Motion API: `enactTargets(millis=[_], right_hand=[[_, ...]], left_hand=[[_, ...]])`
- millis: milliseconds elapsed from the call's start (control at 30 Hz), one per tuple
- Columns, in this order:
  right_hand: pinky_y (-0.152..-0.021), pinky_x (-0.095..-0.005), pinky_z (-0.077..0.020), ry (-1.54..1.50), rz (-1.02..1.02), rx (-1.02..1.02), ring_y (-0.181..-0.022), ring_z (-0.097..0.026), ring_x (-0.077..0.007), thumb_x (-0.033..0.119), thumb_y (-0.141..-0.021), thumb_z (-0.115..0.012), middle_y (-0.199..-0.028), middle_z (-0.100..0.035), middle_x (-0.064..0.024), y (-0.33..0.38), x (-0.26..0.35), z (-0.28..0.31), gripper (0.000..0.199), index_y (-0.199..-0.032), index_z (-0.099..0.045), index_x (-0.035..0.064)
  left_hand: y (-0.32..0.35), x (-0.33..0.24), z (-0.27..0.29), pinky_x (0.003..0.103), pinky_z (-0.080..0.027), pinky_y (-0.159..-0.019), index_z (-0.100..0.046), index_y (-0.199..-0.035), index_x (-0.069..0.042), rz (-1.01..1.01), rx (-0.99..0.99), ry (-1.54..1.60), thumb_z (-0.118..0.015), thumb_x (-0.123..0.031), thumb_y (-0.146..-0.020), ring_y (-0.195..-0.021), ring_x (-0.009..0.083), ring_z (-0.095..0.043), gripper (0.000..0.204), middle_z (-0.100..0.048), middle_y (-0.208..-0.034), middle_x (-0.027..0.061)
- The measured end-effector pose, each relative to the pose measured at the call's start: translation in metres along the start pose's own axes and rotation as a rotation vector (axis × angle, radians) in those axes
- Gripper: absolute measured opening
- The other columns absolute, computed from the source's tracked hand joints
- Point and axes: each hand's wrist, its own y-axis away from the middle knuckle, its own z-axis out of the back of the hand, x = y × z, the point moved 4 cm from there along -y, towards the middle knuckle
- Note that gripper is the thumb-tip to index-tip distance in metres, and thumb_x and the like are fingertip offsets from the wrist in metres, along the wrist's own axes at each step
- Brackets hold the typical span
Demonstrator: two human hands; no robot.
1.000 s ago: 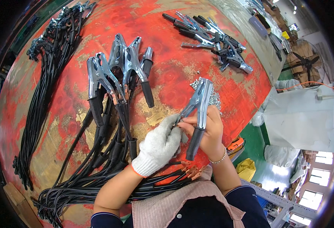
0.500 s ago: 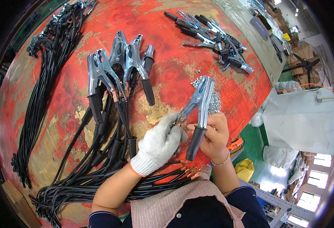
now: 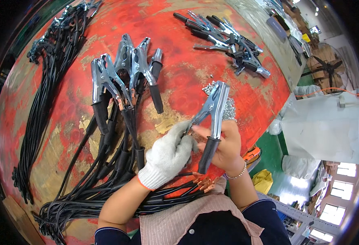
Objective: Attaching metal cables to large spring clamps by inserting wire terminals and screws by hand.
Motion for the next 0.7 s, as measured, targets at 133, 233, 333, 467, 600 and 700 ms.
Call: enactTargets(millis=[133, 233, 333, 467, 600, 700], right_hand=[[-0.062, -0.0345, -0.0440, -0.009, 0.015, -0.060, -0.072, -0.055, -0.0229, 0.014, -0.069, -0.078, -0.082, -0.060, -0.0047, 0.027, -0.028, 0.005, 0.020, -0.087, -0.069, 0.0105], [-0.071, -0.0374, -0.0474, 0.196, -0.144, -0.072, -0.082, -0.058, -0.0271, 0.019, -0.075, -0.075, -0.087, -0.061, -0.0071, 0.017, -0.066, 0.022, 0.024, -0.097, -0.070, 0.0136], [-0.094, -0.0437, -0.0403, 0.365, -0.282, -0.122, -0.109, -0.050, -0.0325, 0.024, -0.081, -0.069, -0.116, -0.054, -0.0142, 0.012, -0.156, 0.052, 0.048, -0.126, -0.056, 0.0148], [-0.099, -0.0479, -0.0360, 0.713, -0.344, -0.123, -0.120, -0.043, -0.0340, 0.025, -0.080, -0.070, -0.130, -0.046, -0.0146, 0.006, -0.262, 0.092, 0.066, -0.139, -0.041, 0.0205], [-0.102, -0.0492, -0.0337, 0.591, -0.344, -0.070, -0.127, -0.040, -0.0357, 0.035, -0.077, -0.071, -0.134, -0.046, -0.0149, -0.022, -0.304, 0.089, 0.071, -0.140, -0.040, 0.0202], [-0.101, -0.0487, -0.0356, 0.513, -0.160, -0.021, -0.126, -0.042, -0.0340, 0.041, -0.078, -0.069, -0.129, -0.050, -0.0145, -0.050, -0.295, 0.067, 0.071, -0.139, -0.041, 0.0181]], left_hand=[[0.006, -0.010, 0.009, 0.031, -0.052, -0.060, -0.049, -0.127, -0.002, -0.117, -0.112, -0.217, -0.048, -0.010, -0.093, -0.064, 0.0152, -0.065, 0.035, -0.068, -0.079, 0.0080], [0.003, -0.032, 0.030, 0.030, -0.053, -0.061, -0.045, -0.133, -0.003, -0.259, -0.305, -0.470, -0.049, -0.009, -0.093, -0.067, 0.0155, -0.067, 0.041, -0.068, -0.081, 0.0088], [0.003, -0.021, 0.055, 0.031, -0.053, -0.062, -0.042, -0.137, -0.006, -0.225, -0.451, -0.379, -0.054, -0.010, -0.091, -0.070, 0.0187, -0.068, 0.048, -0.069, -0.086, 0.0100], [-0.005, -0.032, 0.070, 0.045, -0.048, -0.053, -0.040, -0.139, -0.013, -0.072, -0.719, -1.114, -0.068, -0.024, -0.082, -0.063, 0.0356, -0.064, 0.064, -0.067, -0.077, 0.0152], [-0.016, -0.011, 0.098, 0.051, -0.049, -0.063, -0.037, -0.139, -0.022, 0.348, -0.741, -1.241, -0.062, -0.039, -0.085, -0.076, 0.0400, -0.066, 0.062, -0.068, -0.088, 0.0207], [0.001, -0.015, 0.107, 0.049, -0.049, -0.067, -0.045, -0.134, -0.019, 0.352, -0.736, -1.187, -0.063, -0.038, -0.086, -0.080, 0.0392, -0.066, 0.054, -0.068, -0.092, 0.0191]])
